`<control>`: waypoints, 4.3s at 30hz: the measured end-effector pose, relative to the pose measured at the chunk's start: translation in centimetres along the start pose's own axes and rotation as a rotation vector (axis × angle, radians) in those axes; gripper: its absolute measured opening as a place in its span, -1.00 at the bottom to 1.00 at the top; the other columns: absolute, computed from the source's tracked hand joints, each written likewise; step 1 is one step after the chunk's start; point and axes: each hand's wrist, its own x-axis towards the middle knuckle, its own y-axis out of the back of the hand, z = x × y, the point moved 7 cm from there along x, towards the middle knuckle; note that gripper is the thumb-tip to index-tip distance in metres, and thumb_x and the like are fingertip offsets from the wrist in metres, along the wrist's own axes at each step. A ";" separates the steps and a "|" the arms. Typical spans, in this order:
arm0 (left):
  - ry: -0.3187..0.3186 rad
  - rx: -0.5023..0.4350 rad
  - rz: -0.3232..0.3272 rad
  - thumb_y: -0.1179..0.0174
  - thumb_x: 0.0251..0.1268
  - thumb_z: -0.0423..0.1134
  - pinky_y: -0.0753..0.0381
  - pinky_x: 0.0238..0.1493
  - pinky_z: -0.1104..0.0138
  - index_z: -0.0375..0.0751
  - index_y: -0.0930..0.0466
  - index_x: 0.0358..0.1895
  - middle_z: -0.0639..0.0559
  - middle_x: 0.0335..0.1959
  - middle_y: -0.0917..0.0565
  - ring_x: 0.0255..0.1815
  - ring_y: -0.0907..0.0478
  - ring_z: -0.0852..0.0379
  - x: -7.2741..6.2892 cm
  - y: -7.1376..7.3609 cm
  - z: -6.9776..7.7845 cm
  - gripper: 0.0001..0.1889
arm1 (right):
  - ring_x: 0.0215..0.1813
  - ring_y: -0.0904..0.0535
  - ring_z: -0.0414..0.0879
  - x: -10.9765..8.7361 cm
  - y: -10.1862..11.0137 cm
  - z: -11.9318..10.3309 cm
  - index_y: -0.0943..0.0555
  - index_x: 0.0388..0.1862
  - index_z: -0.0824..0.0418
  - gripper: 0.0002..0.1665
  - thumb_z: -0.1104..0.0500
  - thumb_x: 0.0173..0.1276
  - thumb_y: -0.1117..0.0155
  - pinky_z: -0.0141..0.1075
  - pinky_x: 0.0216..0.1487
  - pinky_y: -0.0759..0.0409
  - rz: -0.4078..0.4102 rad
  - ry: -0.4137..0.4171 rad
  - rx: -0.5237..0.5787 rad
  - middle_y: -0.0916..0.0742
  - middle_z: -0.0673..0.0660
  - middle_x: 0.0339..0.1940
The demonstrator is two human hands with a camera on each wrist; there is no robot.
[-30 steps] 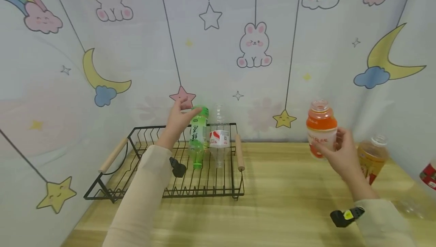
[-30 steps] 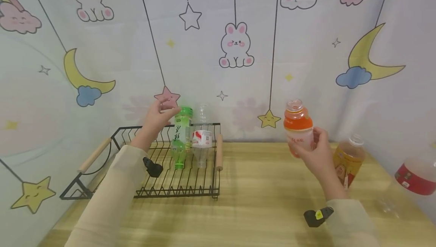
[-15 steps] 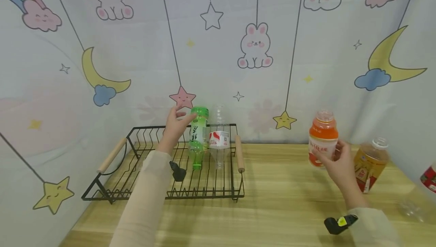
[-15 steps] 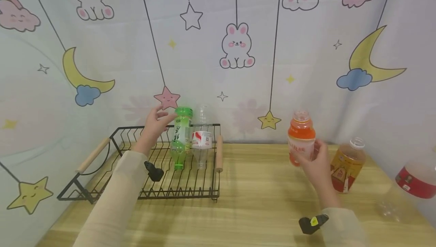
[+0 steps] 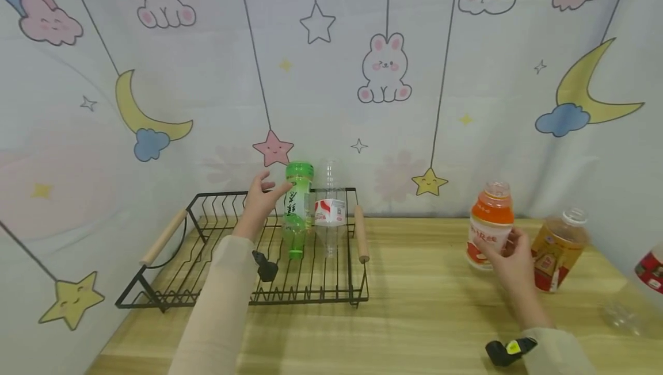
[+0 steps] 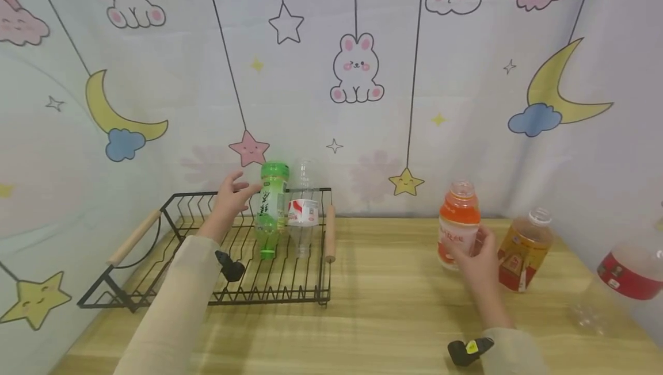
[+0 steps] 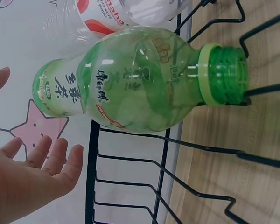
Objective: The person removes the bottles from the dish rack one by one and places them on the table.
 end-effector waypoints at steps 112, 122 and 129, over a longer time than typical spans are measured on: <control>-0.018 0.271 -0.639 -0.34 0.19 -0.16 -0.66 -0.13 0.08 0.10 0.14 0.53 -0.25 0.31 -0.34 0.07 -0.55 -0.14 -8.7 -3.8 9.5 -0.05 | 0.52 0.03 0.29 -6.2 3.8 -17.0 0.05 0.55 0.10 0.19 0.26 0.10 -0.50 0.42 0.30 0.03 -0.237 0.612 -0.205 -0.21 0.27 0.51; -0.045 0.244 -0.811 -0.37 0.14 -0.21 -0.67 -0.16 0.09 0.12 0.06 0.49 -0.16 0.17 -0.42 -0.04 -0.60 -0.06 -12.5 -7.3 10.0 -0.07 | 0.42 -0.17 -0.23 -9.6 1.5 -19.4 -0.20 0.48 -0.03 0.17 0.28 -0.09 -0.61 0.18 0.29 -0.24 -0.295 0.820 -0.225 -0.37 0.10 0.42; -0.063 0.305 -0.868 -0.40 0.09 -0.20 -0.68 -0.23 0.12 0.13 0.04 0.49 -0.13 0.16 -0.43 -0.04 -0.58 -0.02 -14.5 -8.8 9.8 -0.04 | 0.48 -0.15 -0.20 -12.1 0.0 -20.7 -0.17 0.48 0.08 0.16 0.13 -0.07 -0.62 -0.67 0.31 -0.06 -0.339 1.019 -0.315 -0.37 0.13 0.42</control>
